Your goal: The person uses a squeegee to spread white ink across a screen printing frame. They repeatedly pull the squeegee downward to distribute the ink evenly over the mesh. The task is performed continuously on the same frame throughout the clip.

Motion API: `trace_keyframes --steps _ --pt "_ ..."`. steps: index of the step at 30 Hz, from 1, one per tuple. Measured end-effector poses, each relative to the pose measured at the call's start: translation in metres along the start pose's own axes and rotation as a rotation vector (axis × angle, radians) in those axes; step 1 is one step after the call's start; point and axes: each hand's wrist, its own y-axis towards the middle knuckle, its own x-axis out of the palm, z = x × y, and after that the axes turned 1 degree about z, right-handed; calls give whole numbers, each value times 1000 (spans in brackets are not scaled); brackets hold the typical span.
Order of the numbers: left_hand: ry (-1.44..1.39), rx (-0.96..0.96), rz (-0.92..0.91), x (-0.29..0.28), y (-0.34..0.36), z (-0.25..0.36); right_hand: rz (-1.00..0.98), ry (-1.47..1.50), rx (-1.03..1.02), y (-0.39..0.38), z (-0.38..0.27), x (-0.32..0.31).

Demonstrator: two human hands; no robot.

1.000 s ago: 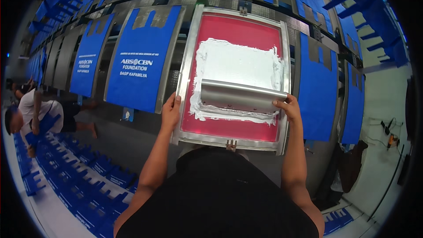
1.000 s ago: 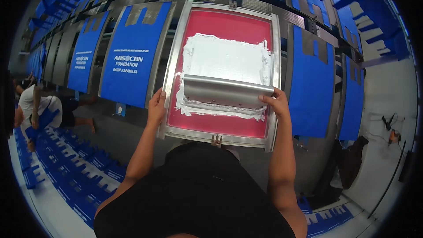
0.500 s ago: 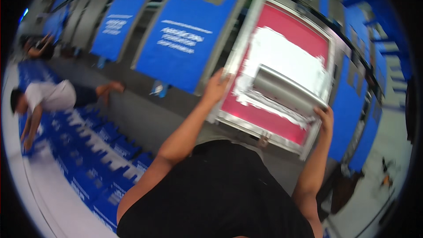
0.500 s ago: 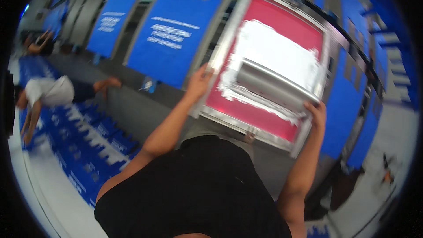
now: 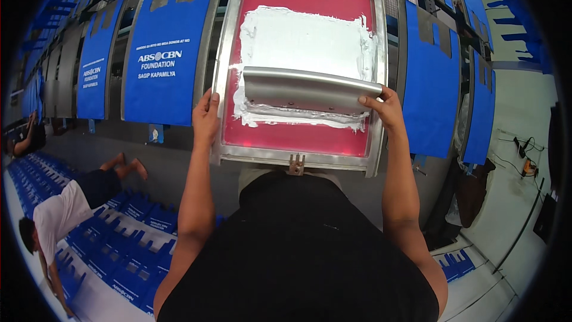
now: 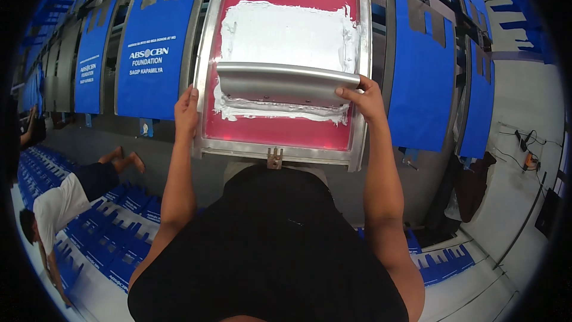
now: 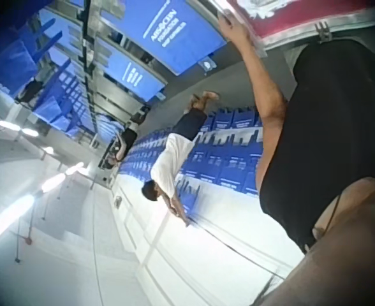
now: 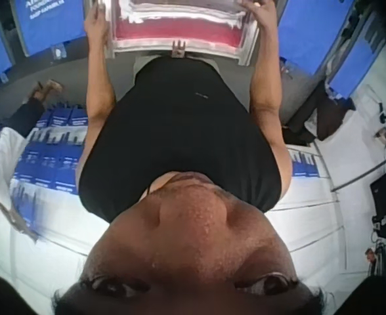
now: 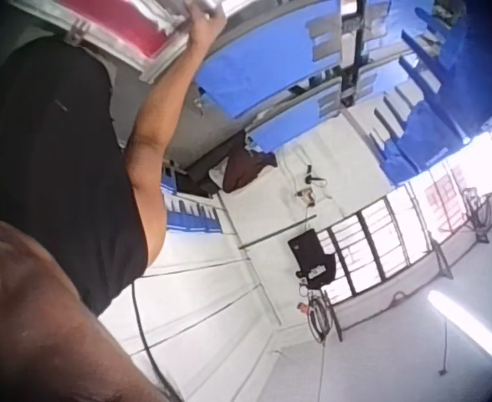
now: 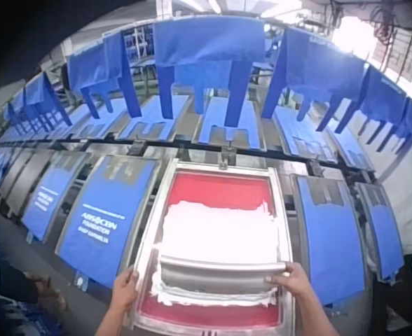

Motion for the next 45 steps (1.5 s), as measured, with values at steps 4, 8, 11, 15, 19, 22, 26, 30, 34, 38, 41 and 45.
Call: trace_keyframes --steps 4,8,11,15,19,22,26,30,34,38,41,45 --pt "139 31 14 1 6 2 13 -26 -4 4 6 -4" --pt "85 -17 -24 8 5 9 32 -79 -37 3 10 -11" --pt "70 -26 -32 11 7 -4 100 -120 -46 4 12 -9" --pt "19 -1 -26 12 14 -27 61 -145 5 17 25 -12" --pt "-13 -19 -65 12 21 -31 39 -105 -44 15 40 -14" --pt "-2 -27 -75 10 16 -31 40 -106 -26 11 42 -12" --pt "-12 -41 -71 5 15 -35 33 -108 8 7 38 -9" --pt "73 -71 -65 11 11 -27 31 -94 -5 6 34 -9" --pt "117 -43 -76 10 9 -28 29 -156 -24 10 42 -16" --pt "150 65 -24 10 16 -64 -20 -172 -56 14 32 -7" --pt "200 67 -31 18 21 -51 -32 -418 -46 5 33 -19" --pt "621 575 -15 13 3 26 -73 -1020 -119 -45 -24 13"
